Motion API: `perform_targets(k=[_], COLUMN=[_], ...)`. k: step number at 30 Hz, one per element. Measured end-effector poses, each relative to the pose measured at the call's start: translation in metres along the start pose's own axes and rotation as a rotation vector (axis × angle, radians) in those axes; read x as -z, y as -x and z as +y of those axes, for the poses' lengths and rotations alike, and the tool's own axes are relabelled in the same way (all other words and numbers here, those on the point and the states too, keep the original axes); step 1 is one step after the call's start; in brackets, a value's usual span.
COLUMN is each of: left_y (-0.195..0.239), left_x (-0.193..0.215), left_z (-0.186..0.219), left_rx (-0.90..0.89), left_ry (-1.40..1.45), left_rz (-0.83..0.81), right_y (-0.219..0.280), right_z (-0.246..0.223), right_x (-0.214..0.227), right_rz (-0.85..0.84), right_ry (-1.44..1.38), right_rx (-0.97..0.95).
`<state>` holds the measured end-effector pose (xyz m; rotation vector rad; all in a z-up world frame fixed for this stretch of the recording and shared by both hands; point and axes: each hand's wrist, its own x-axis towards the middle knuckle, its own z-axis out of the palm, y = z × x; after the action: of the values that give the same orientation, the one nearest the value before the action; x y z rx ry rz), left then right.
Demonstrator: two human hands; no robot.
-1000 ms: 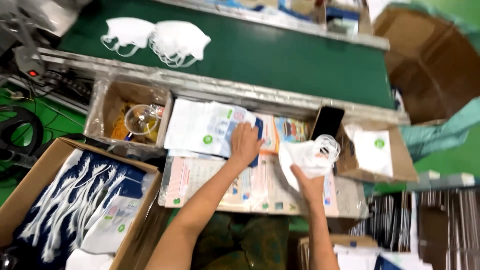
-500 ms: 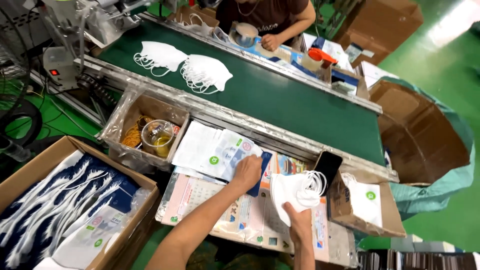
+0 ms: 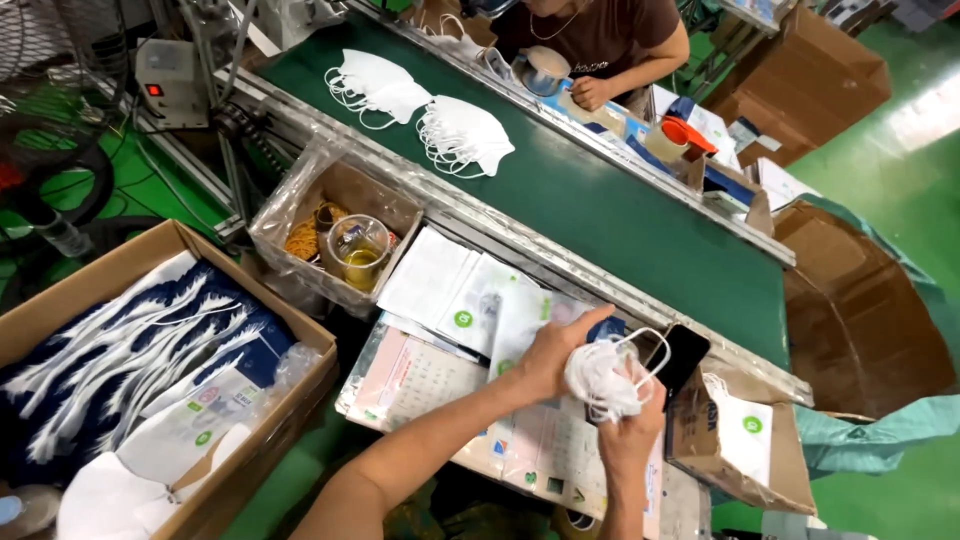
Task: Packaging face masks into plastic sleeves and bags in a manufacturing facility.
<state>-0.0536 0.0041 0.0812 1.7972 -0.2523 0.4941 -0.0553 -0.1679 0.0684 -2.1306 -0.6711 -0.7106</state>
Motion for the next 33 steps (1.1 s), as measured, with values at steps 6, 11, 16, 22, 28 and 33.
perform_targets(k=[6, 11, 16, 22, 28, 33], left_y=[0.013, -0.02, -0.031, -0.022, -0.015, -0.002], left_x=[-0.039, 0.008, -0.014, -0.015, -0.024, -0.037], left_z=[-0.006, 0.021, -0.031, -0.025, -0.028, -0.009], left_rx=[-0.07, -0.083, -0.79, -0.039, -0.248, -0.262], left_ry=[0.108, -0.085, -0.09, 0.207, 0.119, 0.091], left_rz=[-0.253, -0.291, -0.056, -0.526, -0.247, -0.081], right_y=[0.015, 0.01, 0.002, 0.028, -0.019, 0.018], right_z=[0.106, 0.11, 0.063, 0.132, -0.03, 0.019], right_x=[0.029, 0.062, 0.061, 0.065, 0.067, 0.053], right_rz=[-0.813, -0.686, -0.53, -0.695, -0.186, -0.002], right_ry=[0.334, 0.387, -0.318, -0.186, -0.257, 0.202], right_rx=[-0.27, -0.136, -0.559, -0.275, -0.014, -0.084])
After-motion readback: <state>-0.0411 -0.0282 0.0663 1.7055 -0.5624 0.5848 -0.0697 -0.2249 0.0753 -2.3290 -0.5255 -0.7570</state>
